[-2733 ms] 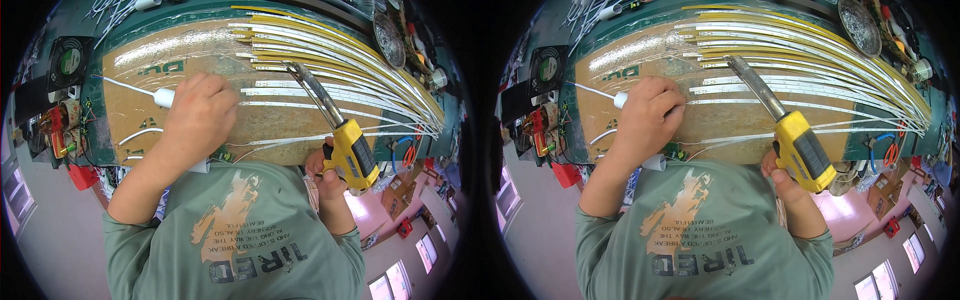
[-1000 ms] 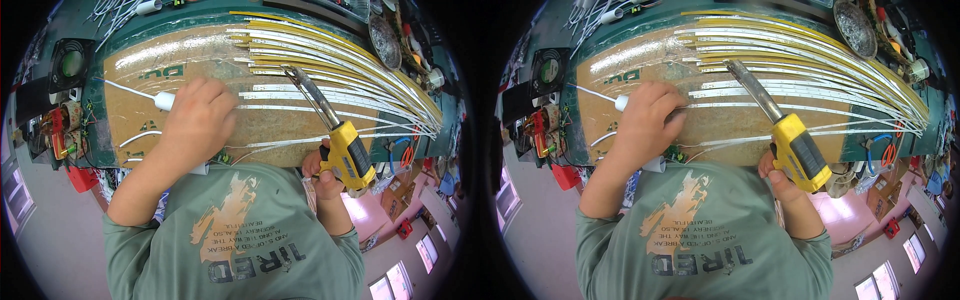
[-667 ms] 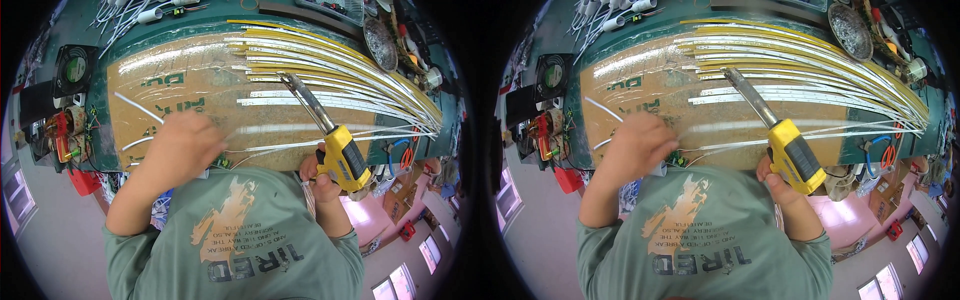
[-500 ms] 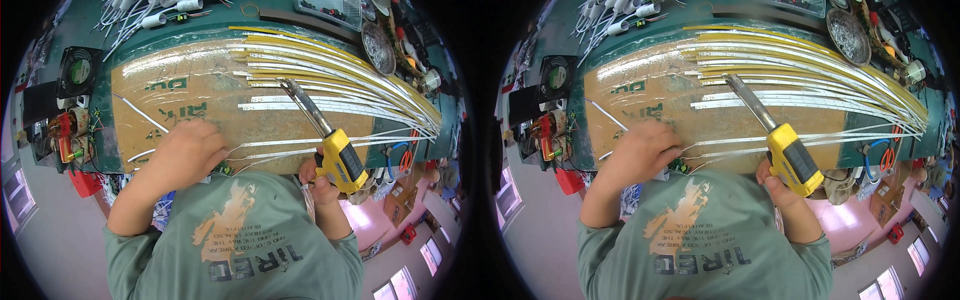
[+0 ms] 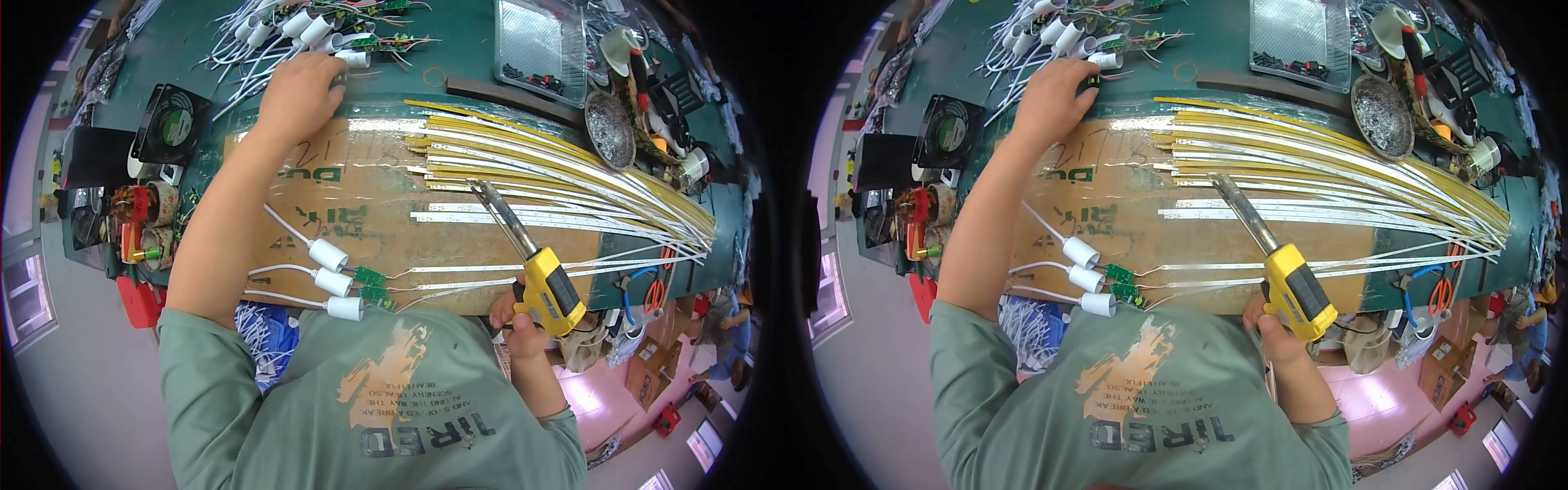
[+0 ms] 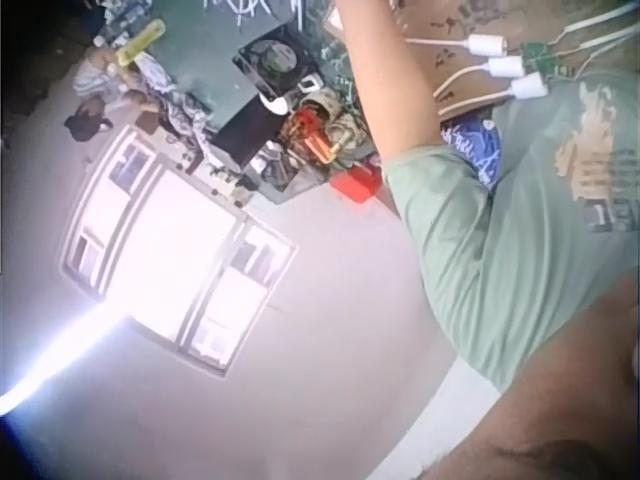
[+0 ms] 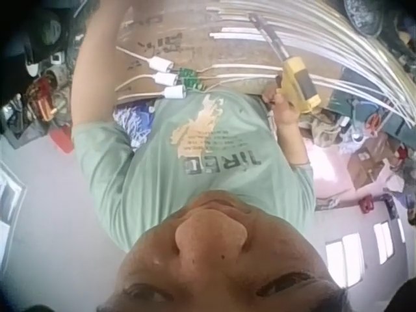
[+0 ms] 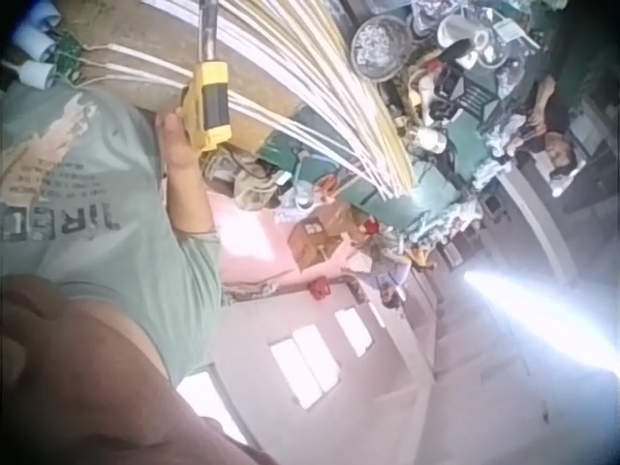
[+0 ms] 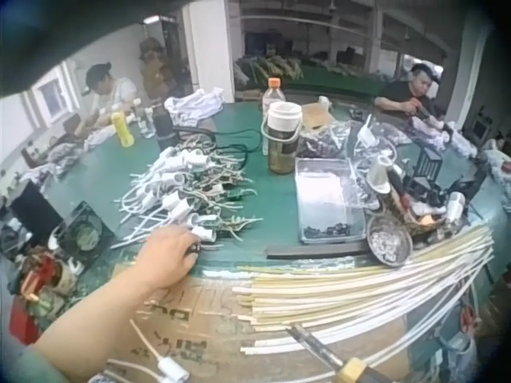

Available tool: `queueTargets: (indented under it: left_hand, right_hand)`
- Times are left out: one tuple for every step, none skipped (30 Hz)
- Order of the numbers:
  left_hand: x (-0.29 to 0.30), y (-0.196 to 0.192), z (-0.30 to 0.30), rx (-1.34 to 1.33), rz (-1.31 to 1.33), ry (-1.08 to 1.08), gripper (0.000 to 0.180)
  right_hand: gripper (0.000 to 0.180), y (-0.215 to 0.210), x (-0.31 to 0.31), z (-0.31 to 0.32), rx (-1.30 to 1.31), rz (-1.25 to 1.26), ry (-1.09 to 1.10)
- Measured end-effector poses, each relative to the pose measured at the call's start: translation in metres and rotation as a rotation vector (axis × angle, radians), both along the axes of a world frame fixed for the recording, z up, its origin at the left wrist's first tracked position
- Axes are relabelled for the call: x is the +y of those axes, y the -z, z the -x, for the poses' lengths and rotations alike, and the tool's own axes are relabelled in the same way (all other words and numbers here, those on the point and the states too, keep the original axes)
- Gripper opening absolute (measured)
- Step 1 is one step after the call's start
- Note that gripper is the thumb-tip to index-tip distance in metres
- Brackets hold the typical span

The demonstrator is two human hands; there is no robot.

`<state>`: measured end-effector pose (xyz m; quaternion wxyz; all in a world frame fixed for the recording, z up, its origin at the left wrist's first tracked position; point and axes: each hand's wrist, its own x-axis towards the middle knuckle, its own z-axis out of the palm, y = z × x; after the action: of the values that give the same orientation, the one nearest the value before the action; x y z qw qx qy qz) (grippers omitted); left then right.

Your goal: The person aligns LED strips on a table, positions power driver components next to them, and solders the wire connections to the strips using a soldering gun.

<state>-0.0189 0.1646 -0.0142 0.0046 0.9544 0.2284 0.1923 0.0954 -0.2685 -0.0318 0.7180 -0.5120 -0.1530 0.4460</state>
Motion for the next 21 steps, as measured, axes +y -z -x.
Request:
queueTargets:
  left_hand:
    - [0.001,0.002,-0.002,0.080,-0.013,0.006,0.027]
    - [0.000,0.004,0.000,0.111,0.002,-0.041,0.024]
    - [-0.006,0.002,-0.001,0.113,0.005,-0.032,0.024]
    - [-0.014,-0.002,-0.002,0.153,0.057,-0.009,0.023]
    - [-0.024,-0.005,0.000,0.195,0.109,0.012,0.022]
    - [-0.037,-0.010,0.007,0.202,0.114,0.016,0.022]
    - [-0.051,-0.013,0.015,0.197,0.078,0.090,0.022]
    - [-0.064,-0.015,0.022,0.191,0.044,0.165,0.022]
    - [-0.077,-0.019,0.031,0.199,0.053,0.170,0.022]
    - [-0.091,-0.023,0.038,0.204,0.129,0.174,0.022]
    - [-0.101,-0.025,0.042,0.210,0.205,0.179,0.021]
    - [-0.110,-0.025,0.045,0.217,0.214,0.178,0.021]
    - [-0.118,-0.024,0.046,0.213,0.255,0.172,0.019]
    - [-0.124,-0.023,0.047,0.209,0.297,0.167,0.017]
    - [-0.129,-0.022,0.049,0.215,0.304,0.167,0.017]
    - [-0.133,-0.020,0.050,0.195,0.314,0.179,0.015]
    - [-0.136,-0.018,0.051,0.176,0.324,0.191,0.014]
    - [-0.138,-0.017,0.051,0.178,0.332,0.196,0.014]
    - [-0.139,-0.017,0.051,0.190,0.311,0.194,0.014]
    - [-0.139,-0.017,0.050,0.202,0.289,0.192,0.014]
    - [-0.140,-0.018,0.049,0.205,0.294,0.195,0.014]
  right_hand:
    - [0.070,0.000,0.000,0.000,0.019,0.008,-0.005]
    - [0.070,-0.001,0.001,0.001,0.017,0.007,-0.004]
    - [0.070,0.000,0.001,0.001,0.022,0.010,-0.003]
    - [0.069,0.000,0.000,0.000,0.027,0.016,-0.001]
    - [0.069,0.000,0.000,0.001,0.030,0.023,0.009]
    - [0.070,0.000,0.001,0.001,0.031,0.015,0.005]
    - [0.070,0.001,0.001,0.001,0.031,0.010,0.008]
    - [0.070,0.000,0.001,0.000,0.039,0.019,0.018]
    - [0.071,-0.003,0.003,0.000,0.025,0.019,0.011]
    - [0.072,-0.003,0.003,0.000,0.013,0.017,0.003]
    - [0.072,-0.003,0.003,0.001,0.023,0.024,0.009]
    - [0.072,-0.002,0.003,0.000,0.008,0.021,0.008]
    - [0.072,-0.003,0.002,0.000,-0.009,0.018,0.008]
    - [0.073,-0.003,0.003,0.000,-0.031,0.027,0.005]
    - [0.073,-0.003,0.004,0.000,-0.025,0.033,0.004]
    - [0.074,-0.004,0.005,0.000,-0.033,0.032,-0.002]
    - [0.074,-0.005,0.006,0.000,-0.042,0.031,-0.007]
    - [0.076,-0.004,0.006,0.000,-0.045,0.034,-0.015]
    - [0.076,-0.004,0.006,-0.001,-0.043,0.042,-0.011]
    - [0.076,-0.005,0.006,-0.001,-0.053,0.041,-0.011]
    - [0.076,-0.005,0.006,-0.001,-0.063,0.038,-0.012]
